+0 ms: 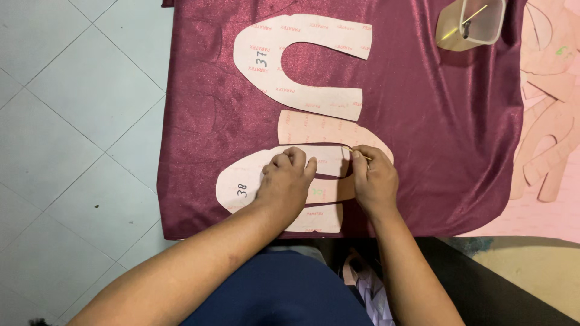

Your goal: The person places U-shaped paper patterns onto a maroon fabric and secures them using pins. They align the patterns, pick pins from a container, and insert them through the paper into the fabric to hold the shapes in place.

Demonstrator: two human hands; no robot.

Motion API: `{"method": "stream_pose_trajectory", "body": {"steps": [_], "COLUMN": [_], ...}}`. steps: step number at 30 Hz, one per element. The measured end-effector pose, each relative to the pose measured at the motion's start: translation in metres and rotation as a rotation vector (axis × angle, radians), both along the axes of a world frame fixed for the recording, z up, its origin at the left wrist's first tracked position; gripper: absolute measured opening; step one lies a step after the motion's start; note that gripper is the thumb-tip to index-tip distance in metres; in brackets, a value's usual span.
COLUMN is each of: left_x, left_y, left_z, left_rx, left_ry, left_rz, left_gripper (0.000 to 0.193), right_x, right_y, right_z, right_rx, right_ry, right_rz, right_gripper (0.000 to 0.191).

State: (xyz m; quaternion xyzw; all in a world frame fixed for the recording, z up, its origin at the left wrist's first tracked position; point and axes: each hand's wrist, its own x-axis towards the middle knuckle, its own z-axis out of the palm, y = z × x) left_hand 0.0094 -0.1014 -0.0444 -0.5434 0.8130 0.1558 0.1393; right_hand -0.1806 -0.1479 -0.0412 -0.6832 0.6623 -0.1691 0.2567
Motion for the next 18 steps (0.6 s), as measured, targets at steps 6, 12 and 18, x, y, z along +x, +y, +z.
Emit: {"method": "stream_pose_trajectory", "body": {"steps": [6,12,18], "left_x": [-0.010,-0.017,-0.018], "left_y": [-0.004,-0.002,-0.001], "left_z": [0.003,0.002,0.002], "left_rx": [0.034,0.028,0.021], "left_ry": [-0.083,-0.086,-0.109], "left_rz": [-0.022,0.012,-0.009], "left_gripper": [0.074,0.077,0.082], "right_x": [-0.009,-0.018,-0.026], "right_y": [0.002,-0.001,-0.001], "right_z": [-0.002,-0.004,-0.003], "right_rx": [-0.046,-0.064,-0.090], "right_ry": [-0.034,-0.013,-0.031], "right_rz": [0.043,0.093,0.094], "right_gripper": [0.020,0.019,0.019]}}
